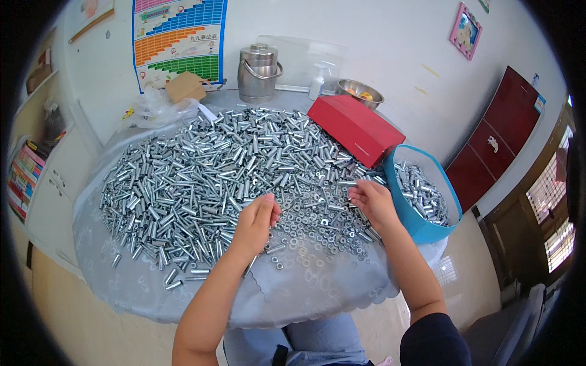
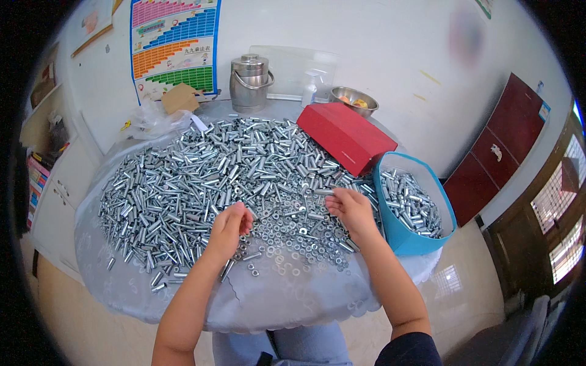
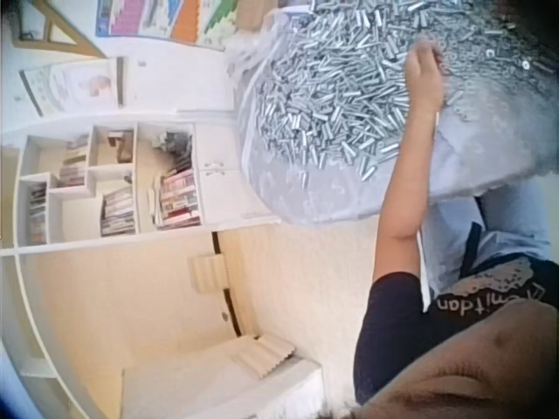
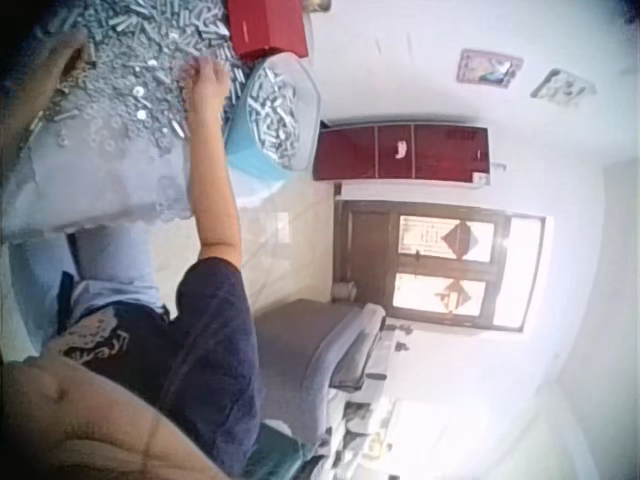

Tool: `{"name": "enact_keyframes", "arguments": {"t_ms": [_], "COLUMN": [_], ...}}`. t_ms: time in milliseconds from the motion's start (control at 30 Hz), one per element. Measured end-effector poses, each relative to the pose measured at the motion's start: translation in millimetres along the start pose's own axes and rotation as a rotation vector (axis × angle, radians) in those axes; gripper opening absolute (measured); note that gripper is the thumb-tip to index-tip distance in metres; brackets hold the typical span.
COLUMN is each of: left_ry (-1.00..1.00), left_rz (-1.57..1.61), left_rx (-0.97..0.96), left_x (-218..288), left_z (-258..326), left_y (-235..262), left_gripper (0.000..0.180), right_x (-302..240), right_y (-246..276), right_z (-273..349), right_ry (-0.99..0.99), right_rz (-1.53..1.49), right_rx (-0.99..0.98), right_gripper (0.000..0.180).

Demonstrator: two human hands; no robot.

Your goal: The person sits at a table covered with a large pile of metal fasteners. They repeatedly pick up a cylindrical metal piece and a small washer, thread the washer onto the cylinder, and place the assembled unit into a blue container on the right.

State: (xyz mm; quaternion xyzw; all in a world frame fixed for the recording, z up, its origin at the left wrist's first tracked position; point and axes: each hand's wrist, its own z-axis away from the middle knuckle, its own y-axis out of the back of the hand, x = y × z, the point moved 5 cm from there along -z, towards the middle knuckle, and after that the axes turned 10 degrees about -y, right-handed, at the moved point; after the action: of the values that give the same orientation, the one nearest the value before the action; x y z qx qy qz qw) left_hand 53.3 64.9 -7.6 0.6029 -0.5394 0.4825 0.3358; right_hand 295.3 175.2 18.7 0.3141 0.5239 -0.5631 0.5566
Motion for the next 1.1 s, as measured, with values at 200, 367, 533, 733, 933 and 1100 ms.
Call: {"name": "enact_keyframes", "arguments": {"t_ms": [200,367,533,733,933,1100], "left_ry": [-0.027,-0.034,-0.056,-0.298,-0.446,-0.390], "left_rz": [-0.047,-0.085,-0.110,-0.574,-0.999,-1.000], "left_rx": [0.023,-0.002,0.040,0.183,0.275,0.235], "left_x": [2,-1,0,26,40,40], "left_z": [0,0,-3,-4,-7,-8], "left_y": [-1,-1,6,23,49,52], "left_gripper": [0.038,0.040,0.038,0.018,0.010,0.018], "right_x": [-28,-66,-50,-8,-1,32], "right_y": [64,66,46,-5,-80,-130], "right_z": [21,24,23,11,16,35], "right_ry": [0.117,0.143,-0.029,-0.215,0.116,0.871], "right_rz": [-0.805,-1.007,-0.893,-0.460,0.347,1.113], "right_rx": [-0.221,-0.315,-0.457,-0.343,-0.266,-0.338], "right_gripper": [0.019,0.035,0.039,0.022,0.025,0.034]}}
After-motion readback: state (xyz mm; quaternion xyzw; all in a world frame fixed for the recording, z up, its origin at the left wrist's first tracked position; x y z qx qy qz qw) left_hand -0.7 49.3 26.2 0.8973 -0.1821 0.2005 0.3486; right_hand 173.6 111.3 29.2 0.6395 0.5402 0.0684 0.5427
